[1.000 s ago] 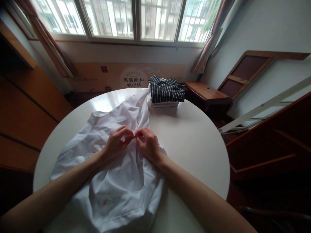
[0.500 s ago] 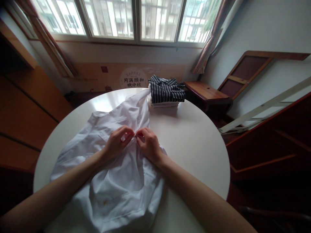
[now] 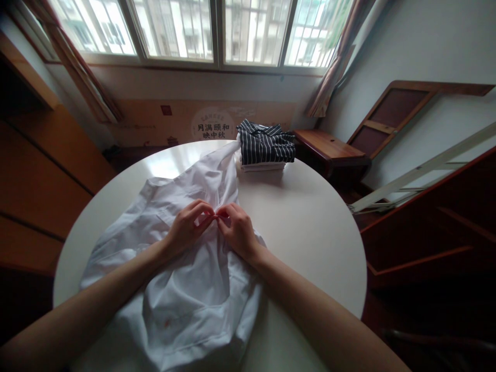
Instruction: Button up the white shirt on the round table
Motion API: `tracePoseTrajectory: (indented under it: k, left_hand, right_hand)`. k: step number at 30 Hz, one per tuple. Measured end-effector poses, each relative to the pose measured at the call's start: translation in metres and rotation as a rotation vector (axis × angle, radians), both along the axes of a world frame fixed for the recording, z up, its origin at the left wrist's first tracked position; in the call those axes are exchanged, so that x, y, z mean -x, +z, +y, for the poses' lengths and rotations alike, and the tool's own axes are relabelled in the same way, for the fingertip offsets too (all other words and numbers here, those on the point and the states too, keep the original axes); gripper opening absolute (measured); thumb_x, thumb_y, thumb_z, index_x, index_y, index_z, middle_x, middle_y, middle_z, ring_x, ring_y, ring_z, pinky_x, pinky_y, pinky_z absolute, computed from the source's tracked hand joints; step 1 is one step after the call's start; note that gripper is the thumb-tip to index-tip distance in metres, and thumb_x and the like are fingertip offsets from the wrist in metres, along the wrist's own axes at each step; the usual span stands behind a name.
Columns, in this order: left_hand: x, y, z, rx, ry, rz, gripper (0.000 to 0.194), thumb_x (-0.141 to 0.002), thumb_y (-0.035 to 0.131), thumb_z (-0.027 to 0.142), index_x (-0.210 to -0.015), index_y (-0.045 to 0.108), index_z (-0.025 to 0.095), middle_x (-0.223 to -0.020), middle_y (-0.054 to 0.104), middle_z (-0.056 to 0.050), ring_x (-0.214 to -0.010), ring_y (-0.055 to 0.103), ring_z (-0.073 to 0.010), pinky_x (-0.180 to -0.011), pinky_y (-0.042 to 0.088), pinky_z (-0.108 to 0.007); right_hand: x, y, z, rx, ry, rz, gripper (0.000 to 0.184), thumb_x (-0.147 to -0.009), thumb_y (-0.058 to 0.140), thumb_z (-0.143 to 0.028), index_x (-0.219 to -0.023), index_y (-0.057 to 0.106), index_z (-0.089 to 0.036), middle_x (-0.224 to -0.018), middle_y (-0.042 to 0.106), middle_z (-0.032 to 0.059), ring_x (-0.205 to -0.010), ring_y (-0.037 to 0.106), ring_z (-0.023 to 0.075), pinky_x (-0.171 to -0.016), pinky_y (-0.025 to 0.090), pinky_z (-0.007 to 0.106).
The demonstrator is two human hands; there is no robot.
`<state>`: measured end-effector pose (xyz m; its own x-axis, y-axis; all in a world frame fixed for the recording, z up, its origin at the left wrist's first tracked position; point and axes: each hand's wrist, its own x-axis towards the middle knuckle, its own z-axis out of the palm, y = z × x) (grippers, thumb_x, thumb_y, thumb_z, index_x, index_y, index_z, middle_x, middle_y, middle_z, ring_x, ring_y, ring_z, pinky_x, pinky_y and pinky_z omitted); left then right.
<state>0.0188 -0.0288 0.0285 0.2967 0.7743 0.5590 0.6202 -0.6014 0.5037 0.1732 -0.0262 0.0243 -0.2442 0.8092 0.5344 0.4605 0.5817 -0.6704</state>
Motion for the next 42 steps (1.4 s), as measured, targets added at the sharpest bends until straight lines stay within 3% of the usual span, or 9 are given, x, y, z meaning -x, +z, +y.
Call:
tracePoseTrajectory:
  k: [7,18,42]
  left_hand:
    - [-0.0001,0.0036,-0.0019,0.044,0.010,-0.016,0.009,-0.079,0.050,0.021,-0.073,0.056,0.017,-0.071,0.052,0.001,-0.062,0.047,-0.0089,-0.055,0.037,-0.020]
    - [0.0001,0.0053,-0.0020,0.069,-0.003,-0.039,0.006,-0.075,0.052,0.013,-0.070,0.054,0.016,-0.069,0.051,0.001,-0.061,0.047,-0.0087,-0.055,0.037,-0.019]
    - [0.0006,0.0039,-0.0021,0.066,-0.007,-0.025,0.007,-0.075,0.050,0.013,-0.071,0.054,0.017,-0.069,0.053,0.001,-0.063,0.049,-0.0099,-0.057,0.038,-0.020]
  right_hand:
    - [-0.0008,0.0005,-0.0005,0.004,0.005,-0.022,0.001,-0.074,0.055,-0.018,-0.075,0.055,-0.018,-0.074,0.056,0.0008,-0.069,0.052,0.0126,-0.066,0.042,0.025]
    - [-0.0008,0.0002,-0.0003,-0.012,0.008,-0.044,0.003,-0.074,0.054,-0.016,-0.074,0.054,-0.019,-0.073,0.055,0.0001,-0.068,0.052,0.0121,-0.065,0.041,0.024]
    - [-0.0013,0.0007,-0.0002,-0.008,0.023,-0.075,0.004,-0.074,0.052,-0.015,-0.075,0.053,-0.019,-0.073,0.056,0.0007,-0.068,0.051,0.0125,-0.065,0.041,0.024]
